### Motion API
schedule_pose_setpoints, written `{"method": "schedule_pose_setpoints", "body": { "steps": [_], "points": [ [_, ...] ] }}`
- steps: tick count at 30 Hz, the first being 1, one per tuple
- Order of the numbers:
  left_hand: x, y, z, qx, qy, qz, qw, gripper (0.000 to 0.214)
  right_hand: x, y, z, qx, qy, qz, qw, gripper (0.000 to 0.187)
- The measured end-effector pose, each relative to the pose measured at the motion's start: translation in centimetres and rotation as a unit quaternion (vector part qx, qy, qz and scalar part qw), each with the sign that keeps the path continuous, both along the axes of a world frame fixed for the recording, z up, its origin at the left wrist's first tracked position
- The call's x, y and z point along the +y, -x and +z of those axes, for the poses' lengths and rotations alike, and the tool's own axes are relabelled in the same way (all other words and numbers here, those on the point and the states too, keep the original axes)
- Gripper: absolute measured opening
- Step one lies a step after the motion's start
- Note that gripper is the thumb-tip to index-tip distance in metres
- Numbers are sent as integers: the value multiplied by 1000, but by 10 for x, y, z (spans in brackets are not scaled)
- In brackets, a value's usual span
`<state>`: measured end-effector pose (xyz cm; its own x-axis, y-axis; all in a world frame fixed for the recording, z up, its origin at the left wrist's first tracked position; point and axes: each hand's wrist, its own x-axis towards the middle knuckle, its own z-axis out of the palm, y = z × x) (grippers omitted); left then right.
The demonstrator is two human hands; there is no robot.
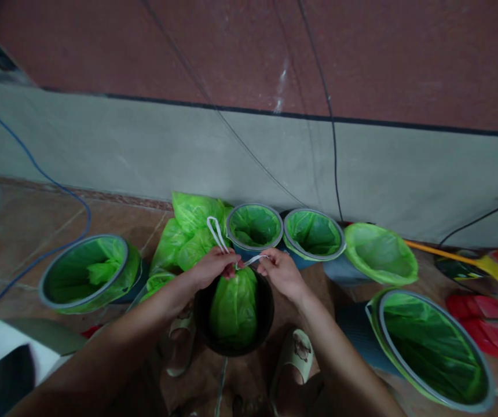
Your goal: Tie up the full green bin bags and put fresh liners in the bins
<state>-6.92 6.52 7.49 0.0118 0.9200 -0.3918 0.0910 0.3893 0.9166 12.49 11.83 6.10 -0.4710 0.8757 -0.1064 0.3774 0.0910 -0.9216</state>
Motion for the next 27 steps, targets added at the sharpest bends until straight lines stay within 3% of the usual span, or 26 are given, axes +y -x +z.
{"method": "schedule_pose_setpoints", "body": {
  "steps": [3, 5, 7, 11, 15, 17, 19, 23, 25, 27],
  "points": [
    [0, -4, -2, -49, -5, 12, 999, 26, -4, 2, 5, 58, 76, 26, 995, 25],
    [0, -5, -6, -49, -22, -5, 999, 18, -7, 4, 9, 76, 102, 41, 991, 28],
    [-1, -5, -12, -24, -39, -42, 998, 6, -11, 7, 13, 83, 118, 51, 988, 31],
    [-2, -8, -21, 50, -87, -113, 988, 8, -16, 13, 20, 99, 136, 68, 983, 33],
    [-3, -9, -23, 58, -102, -142, 983, 18, -15, 13, 22, 181, 194, -4, 964, 45],
    [-2, -10, -23, 75, -102, -135, 983, 19, -13, 11, 16, 176, 219, -41, 959, 48],
    [-2, -10, -23, 76, -100, -120, 985, 20, -12, 11, 7, 112, 221, -25, 969, 46],
    [0, -11, -23, 55, -66, -52, 995, 13, -12, 11, -7, -5, 116, 61, 991, 31],
    [0, -12, -21, 23, -30, -11, 999, 7, -13, 11, -6, -18, 84, 60, 994, 29],
    [-2, -13, -18, -31, 9, 21, 999, 3, -13, 11, -1, -15, 97, 50, 994, 30]
  ]
}}
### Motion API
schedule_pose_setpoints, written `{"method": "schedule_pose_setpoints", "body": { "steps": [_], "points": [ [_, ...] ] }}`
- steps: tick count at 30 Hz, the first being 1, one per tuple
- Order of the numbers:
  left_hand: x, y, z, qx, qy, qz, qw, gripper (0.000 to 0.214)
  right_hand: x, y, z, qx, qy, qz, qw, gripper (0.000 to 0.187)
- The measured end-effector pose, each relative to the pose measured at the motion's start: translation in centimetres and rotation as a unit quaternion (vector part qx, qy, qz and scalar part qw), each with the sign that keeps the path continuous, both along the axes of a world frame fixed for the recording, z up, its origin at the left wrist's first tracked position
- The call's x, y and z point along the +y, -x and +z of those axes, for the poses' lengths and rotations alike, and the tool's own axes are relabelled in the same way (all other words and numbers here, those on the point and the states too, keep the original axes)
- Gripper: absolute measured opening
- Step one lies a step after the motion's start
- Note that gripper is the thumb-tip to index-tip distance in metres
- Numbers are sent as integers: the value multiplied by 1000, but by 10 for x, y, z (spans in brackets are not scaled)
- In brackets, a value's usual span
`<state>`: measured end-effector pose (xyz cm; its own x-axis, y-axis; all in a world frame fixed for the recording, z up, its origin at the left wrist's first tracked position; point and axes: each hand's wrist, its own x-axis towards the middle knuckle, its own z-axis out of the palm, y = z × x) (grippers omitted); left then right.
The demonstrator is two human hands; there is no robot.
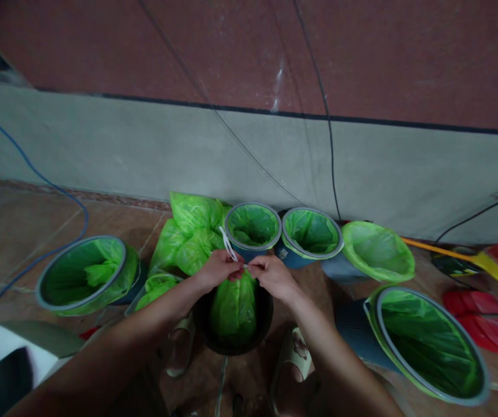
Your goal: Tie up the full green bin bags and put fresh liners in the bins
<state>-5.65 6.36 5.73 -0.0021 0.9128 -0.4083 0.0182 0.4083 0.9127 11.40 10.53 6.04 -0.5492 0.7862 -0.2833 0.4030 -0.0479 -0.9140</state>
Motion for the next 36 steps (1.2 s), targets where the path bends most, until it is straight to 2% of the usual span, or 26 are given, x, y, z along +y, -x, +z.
{"method": "schedule_pose_setpoints", "body": {
  "steps": [3, 5, 8, 12, 16, 20, 26, 28, 31, 36],
  "points": [
    [-1, 1, 3, -56, 32, 35, 997, 5, -1, -1, 5, 16, 38, 19, 999, 31],
    [-1, 2, 2, -41, 19, 36, 998, 7, 0, -2, 3, 11, 48, 38, 998, 28],
    [1, 5, -2, 47, -41, -21, 998, 8, 1, -5, -5, -13, 42, 56, 997, 23],
    [3, 7, -5, 130, -127, -88, 979, 12, 4, -7, -13, -18, 19, 58, 998, 21],
    [-1, 3, -5, 182, -227, -88, 952, 22, 4, -4, -9, -5, 4, 40, 999, 23],
    [-5, -6, -2, 199, -299, -63, 931, 26, 2, 1, -1, 26, 30, 15, 999, 24],
    [-4, -11, -3, 200, -288, -23, 936, 22, -1, 2, 10, 65, 120, 0, 991, 29],
    [-3, -8, -4, 209, -268, -21, 940, 20, -1, 2, 10, 59, 126, -10, 990, 30],
    [-2, -2, -5, 207, -228, -47, 950, 15, 1, 2, 5, 31, 70, 1, 997, 25],
    [-2, 2, -2, 198, -197, -83, 957, 11, 2, 3, -5, -74, -108, 18, 991, 23]
  ]
}}
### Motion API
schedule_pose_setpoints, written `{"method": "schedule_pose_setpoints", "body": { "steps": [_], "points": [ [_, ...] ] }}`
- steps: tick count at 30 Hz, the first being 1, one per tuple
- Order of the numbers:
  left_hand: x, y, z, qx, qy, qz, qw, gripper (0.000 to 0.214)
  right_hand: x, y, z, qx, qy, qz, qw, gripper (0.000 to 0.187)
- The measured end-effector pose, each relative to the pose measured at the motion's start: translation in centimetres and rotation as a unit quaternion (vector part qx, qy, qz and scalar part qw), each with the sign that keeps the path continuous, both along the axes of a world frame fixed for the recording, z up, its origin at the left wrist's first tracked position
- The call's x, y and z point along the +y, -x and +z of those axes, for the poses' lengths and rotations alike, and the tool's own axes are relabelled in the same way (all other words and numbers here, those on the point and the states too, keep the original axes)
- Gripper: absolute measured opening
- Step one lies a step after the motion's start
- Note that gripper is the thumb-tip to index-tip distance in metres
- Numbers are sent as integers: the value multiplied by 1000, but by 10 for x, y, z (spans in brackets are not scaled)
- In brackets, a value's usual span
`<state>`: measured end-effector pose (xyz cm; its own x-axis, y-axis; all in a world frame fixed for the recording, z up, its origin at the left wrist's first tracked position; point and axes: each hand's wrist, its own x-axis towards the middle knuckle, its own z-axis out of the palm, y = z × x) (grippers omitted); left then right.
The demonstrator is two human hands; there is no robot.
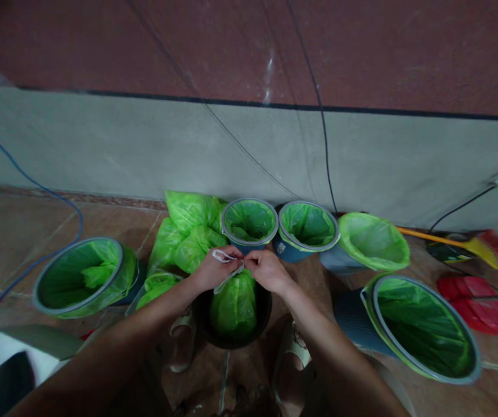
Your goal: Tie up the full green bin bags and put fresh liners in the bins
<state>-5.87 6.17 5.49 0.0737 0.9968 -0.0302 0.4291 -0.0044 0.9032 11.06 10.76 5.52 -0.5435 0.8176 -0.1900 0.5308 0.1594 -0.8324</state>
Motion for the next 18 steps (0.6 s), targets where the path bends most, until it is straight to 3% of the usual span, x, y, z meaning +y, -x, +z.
{"method": "schedule_pose_setpoints", "body": {
  "steps": [5, 8, 10, 14, 18],
  "points": [
    [-1, 2, -4, 66, 20, 11, 998, 16, -3, 0, 6, -183, -147, 17, 972, 27],
    [-1, 7, -8, 193, 52, -3, 980, 17, -3, -3, 10, -327, -156, 7, 932, 30],
    [-1, 10, -9, 277, 84, -25, 957, 17, -3, -4, 9, -370, -137, 18, 919, 31],
    [-3, 11, -9, 370, 101, -72, 921, 24, -7, -4, 4, -322, -130, 26, 937, 36],
    [-9, 9, -4, 409, 136, -119, 895, 26, -16, -2, -4, -214, -112, 101, 965, 70]
  ]
}}
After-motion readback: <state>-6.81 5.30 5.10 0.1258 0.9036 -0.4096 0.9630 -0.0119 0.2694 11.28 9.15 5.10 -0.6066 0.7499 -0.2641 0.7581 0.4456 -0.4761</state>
